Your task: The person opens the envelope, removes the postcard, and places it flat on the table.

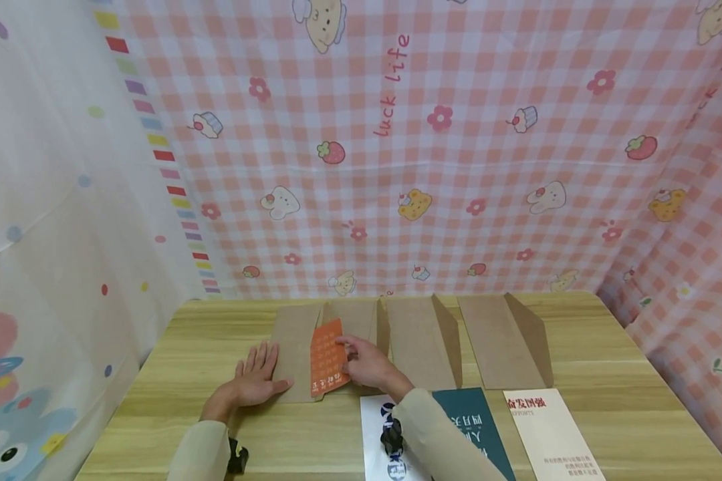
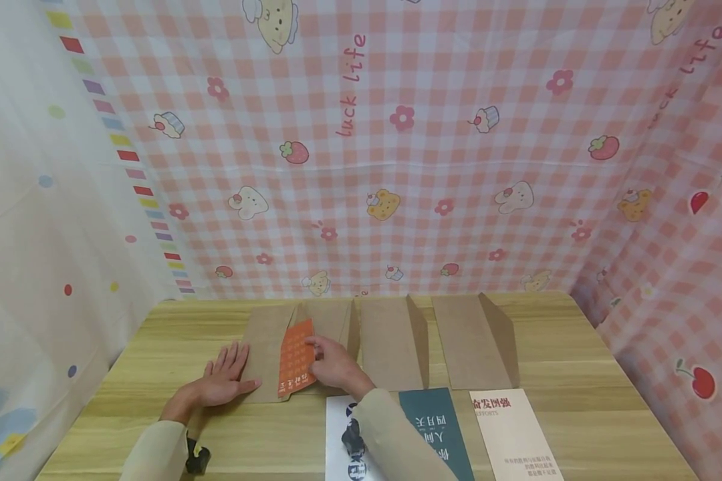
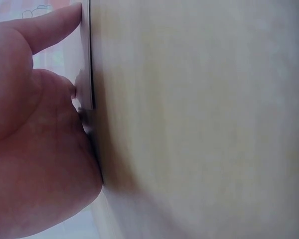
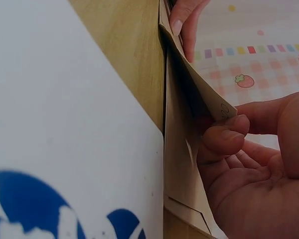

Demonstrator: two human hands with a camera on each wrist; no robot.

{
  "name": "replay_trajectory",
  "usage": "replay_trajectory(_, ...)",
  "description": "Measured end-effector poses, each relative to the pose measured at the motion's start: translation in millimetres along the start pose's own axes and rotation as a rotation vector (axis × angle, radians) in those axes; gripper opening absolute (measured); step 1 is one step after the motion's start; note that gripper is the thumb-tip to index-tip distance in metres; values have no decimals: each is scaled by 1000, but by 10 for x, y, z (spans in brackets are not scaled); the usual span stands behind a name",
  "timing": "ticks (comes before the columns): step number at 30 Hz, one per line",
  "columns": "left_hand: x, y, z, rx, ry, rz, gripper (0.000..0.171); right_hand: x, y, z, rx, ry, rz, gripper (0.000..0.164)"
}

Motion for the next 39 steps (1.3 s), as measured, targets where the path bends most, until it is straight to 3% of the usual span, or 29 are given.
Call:
replay_trajectory(9, -9, -58, -46, -17, 28, 10, 103, 52, 46, -53, 21, -16, 2, 59)
replay_trajectory(15, -38, -153, -205, 12, -32, 26, 117, 67, 52, -64, 27, -19, 10, 58)
replay_trajectory(18, -27, -139, -176, 24, -58, 29, 111, 69, 48, -55, 24, -17, 12, 58)
replay_trajectory(25, 70, 17, 86, 41, -106, 59, 87, 75, 48, -39, 20, -20, 17, 59)
replay_trajectory(32, 115, -5, 36, 70, -137, 97, 85, 78, 44, -39, 23, -44, 26, 61)
replay_trajectory(39, 110, -42, -5, 59, -107, 83, 86, 85, 51, -32, 25, -48, 29, 61)
Point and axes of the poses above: each hand's wrist, its own y-axis away from the middle knuckle, its own x-axis out of the back of the hand, z = x × y, the point moved 10 cm from there along -y, towards the middle knuckle, and after that the axes turned 8 degrees about y, right-handed, at the moved point
